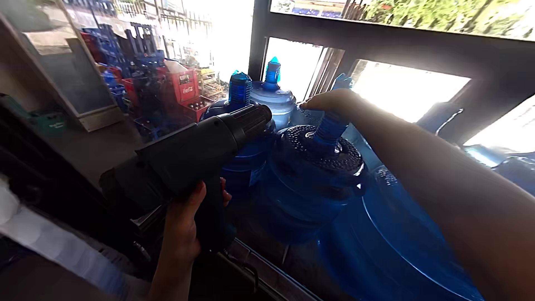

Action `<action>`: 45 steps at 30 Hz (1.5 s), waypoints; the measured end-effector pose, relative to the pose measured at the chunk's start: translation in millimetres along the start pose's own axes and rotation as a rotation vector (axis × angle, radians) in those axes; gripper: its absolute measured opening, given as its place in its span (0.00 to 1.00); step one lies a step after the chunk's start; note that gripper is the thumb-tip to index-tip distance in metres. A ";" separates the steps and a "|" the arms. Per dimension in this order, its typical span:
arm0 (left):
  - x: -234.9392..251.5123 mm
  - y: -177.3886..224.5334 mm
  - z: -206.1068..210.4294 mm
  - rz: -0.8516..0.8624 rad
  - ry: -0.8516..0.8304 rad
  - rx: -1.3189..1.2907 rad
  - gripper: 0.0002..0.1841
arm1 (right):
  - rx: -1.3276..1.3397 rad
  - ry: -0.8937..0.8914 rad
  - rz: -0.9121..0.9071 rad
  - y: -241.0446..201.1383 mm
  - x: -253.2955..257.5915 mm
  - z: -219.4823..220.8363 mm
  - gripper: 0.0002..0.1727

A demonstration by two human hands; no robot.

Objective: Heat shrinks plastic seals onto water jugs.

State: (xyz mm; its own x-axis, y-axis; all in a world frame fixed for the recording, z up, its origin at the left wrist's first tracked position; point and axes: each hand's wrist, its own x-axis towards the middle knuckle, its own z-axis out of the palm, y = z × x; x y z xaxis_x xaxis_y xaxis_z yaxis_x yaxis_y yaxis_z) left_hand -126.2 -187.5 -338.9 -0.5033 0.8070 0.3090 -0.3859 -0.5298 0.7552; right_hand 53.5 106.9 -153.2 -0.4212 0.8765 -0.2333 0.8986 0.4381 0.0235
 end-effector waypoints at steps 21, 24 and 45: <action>-26.7 96.9 205.7 0.477 -0.381 1.498 0.21 | 0.665 0.930 -0.465 165.3 -290.2 102.7 0.32; -5.8 91.5 272.8 0.596 -0.461 1.834 0.29 | 0.628 0.996 -0.583 191.9 -297.9 156.4 0.26; 78.2 -48.3 461.1 -0.151 -0.391 2.572 0.27 | 0.772 1.133 -0.580 213.0 -249.0 216.0 0.21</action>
State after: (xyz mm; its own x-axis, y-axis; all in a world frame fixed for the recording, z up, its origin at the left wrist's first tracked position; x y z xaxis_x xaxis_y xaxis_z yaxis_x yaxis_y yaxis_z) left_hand 209.5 21.5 -84.7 -0.3846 0.9219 0.0465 0.8412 0.3708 -0.3935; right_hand 376.4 -61.2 -300.1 -0.2776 0.4659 0.8402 0.2656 0.8777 -0.3990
